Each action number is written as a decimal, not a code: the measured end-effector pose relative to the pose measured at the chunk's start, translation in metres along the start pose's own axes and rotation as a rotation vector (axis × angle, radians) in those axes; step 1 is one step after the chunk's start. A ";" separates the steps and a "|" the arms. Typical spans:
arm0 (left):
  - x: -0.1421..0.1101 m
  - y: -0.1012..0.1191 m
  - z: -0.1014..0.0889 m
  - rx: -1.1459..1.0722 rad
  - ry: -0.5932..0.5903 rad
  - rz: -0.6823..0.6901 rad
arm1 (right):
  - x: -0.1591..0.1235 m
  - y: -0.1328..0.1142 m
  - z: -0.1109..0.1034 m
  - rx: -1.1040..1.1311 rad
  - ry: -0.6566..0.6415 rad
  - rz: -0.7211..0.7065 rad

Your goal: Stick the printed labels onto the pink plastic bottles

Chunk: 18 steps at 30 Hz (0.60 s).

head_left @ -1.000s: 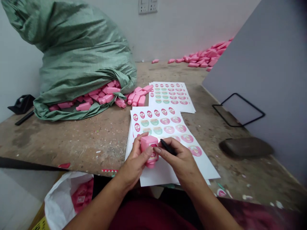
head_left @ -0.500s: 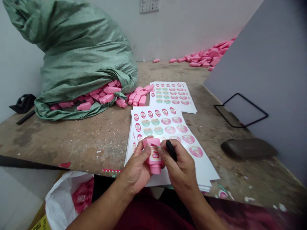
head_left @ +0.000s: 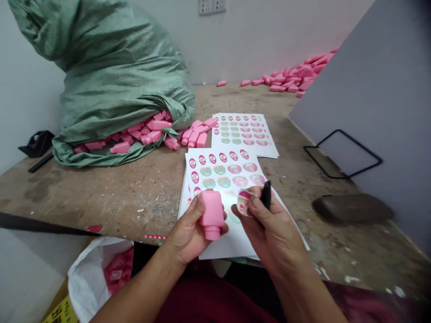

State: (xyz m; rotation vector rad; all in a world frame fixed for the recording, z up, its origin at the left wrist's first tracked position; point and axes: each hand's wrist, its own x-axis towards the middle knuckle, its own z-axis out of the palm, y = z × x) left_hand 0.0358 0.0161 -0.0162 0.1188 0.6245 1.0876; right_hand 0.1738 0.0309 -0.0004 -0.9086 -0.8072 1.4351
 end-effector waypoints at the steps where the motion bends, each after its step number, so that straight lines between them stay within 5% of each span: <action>1: 0.000 0.001 -0.001 0.016 0.000 0.014 | 0.001 -0.003 -0.001 -0.007 -0.018 0.000; 6: -0.001 0.002 0.000 0.120 0.009 0.116 | -0.001 -0.006 -0.005 -0.304 -0.146 -0.007; 18: -0.005 -0.004 0.008 0.172 0.064 0.172 | -0.005 0.007 0.006 -0.535 0.065 -0.280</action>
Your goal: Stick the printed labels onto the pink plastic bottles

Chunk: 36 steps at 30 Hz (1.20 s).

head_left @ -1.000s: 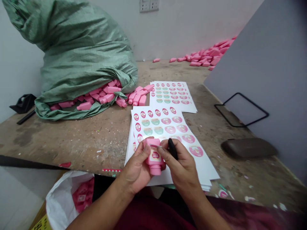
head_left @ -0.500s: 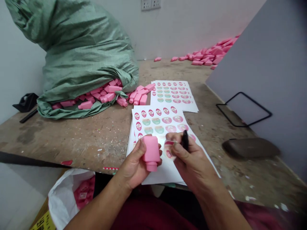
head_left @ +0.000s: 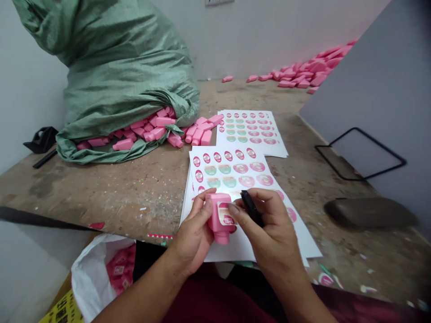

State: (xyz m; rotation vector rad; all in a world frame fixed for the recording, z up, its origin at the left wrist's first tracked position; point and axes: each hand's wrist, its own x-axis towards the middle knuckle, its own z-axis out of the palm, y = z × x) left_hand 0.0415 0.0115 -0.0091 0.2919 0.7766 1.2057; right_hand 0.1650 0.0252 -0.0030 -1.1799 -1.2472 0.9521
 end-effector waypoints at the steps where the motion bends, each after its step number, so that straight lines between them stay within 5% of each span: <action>1: 0.001 -0.001 -0.001 -0.005 -0.001 0.006 | 0.000 0.001 0.001 -0.013 0.013 -0.011; 25: 0.003 -0.004 -0.005 0.106 0.002 0.029 | -0.005 0.008 0.003 -0.251 0.003 -0.107; 32: 0.000 -0.003 -0.005 0.229 0.018 0.095 | -0.007 0.017 0.003 -0.494 0.026 -0.234; 36: 0.001 -0.006 -0.005 0.260 0.045 0.127 | -0.005 0.022 0.002 -0.666 0.022 -0.434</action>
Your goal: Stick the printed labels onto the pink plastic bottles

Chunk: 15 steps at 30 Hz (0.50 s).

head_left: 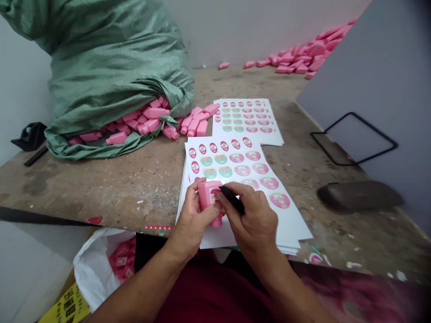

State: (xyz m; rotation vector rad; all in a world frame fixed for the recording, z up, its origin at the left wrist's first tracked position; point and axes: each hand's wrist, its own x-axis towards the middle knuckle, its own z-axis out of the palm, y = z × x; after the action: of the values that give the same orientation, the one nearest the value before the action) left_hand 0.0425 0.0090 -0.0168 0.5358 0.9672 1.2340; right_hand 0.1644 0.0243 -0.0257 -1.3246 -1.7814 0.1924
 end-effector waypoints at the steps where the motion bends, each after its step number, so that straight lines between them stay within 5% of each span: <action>1: 0.000 0.000 0.000 -0.006 0.012 -0.002 | 0.001 0.002 0.000 -0.027 0.012 -0.051; 4: -0.001 0.002 0.002 -0.024 0.028 -0.046 | 0.008 0.008 -0.003 0.009 0.037 -0.066; 8: -0.003 0.007 0.004 -0.056 0.004 -0.130 | 0.016 0.010 -0.011 0.293 -0.012 0.268; 15: -0.006 0.006 0.002 -0.019 -0.025 -0.105 | 0.024 -0.001 -0.009 0.617 -0.350 0.454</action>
State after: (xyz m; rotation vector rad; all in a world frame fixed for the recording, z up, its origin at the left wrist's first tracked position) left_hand 0.0405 0.0052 -0.0089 0.4792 0.9499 1.1392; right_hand 0.1693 0.0400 -0.0064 -1.2508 -1.4748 1.1849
